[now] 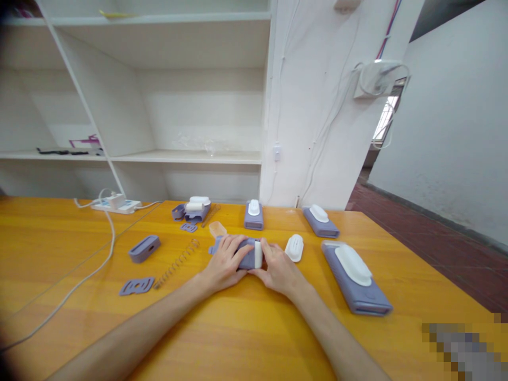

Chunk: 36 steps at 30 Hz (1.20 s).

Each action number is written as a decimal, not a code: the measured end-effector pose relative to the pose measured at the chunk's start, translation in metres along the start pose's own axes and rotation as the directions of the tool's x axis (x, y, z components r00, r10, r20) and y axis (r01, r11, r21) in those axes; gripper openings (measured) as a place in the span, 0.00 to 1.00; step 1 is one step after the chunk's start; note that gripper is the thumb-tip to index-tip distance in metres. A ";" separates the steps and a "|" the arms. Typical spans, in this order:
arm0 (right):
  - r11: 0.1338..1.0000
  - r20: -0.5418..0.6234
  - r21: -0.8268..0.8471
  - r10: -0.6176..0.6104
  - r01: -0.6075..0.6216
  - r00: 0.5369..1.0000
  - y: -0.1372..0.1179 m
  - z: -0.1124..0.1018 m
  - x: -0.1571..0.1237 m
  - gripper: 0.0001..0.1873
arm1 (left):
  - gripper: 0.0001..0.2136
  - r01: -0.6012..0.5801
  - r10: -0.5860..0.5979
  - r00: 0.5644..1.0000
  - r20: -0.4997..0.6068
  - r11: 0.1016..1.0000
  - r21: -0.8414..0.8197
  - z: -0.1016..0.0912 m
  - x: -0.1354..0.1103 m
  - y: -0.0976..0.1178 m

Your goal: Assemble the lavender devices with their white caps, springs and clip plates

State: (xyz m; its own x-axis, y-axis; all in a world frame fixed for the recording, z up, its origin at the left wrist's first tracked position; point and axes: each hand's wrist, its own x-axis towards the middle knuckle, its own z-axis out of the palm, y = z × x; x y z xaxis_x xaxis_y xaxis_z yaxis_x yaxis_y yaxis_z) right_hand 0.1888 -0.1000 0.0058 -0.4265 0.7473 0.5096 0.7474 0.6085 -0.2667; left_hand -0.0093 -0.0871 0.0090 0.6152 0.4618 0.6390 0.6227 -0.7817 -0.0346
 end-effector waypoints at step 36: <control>1.000 0.000 -0.020 -0.022 0.022 1.000 0.001 0.015 -0.004 0.40 | 0.21 -0.019 0.019 1.000 -0.023 0.999 -0.036 -0.002 -0.002 -0.004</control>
State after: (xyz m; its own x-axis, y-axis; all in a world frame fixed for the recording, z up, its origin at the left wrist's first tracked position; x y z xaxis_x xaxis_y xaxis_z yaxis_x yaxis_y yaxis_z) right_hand 0.1837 -0.0990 -0.0088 -0.4429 0.7337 0.5153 0.7480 0.6192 -0.2388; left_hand -0.0139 -0.0855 0.0096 0.6155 0.4375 0.6556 0.5929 -0.8051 -0.0193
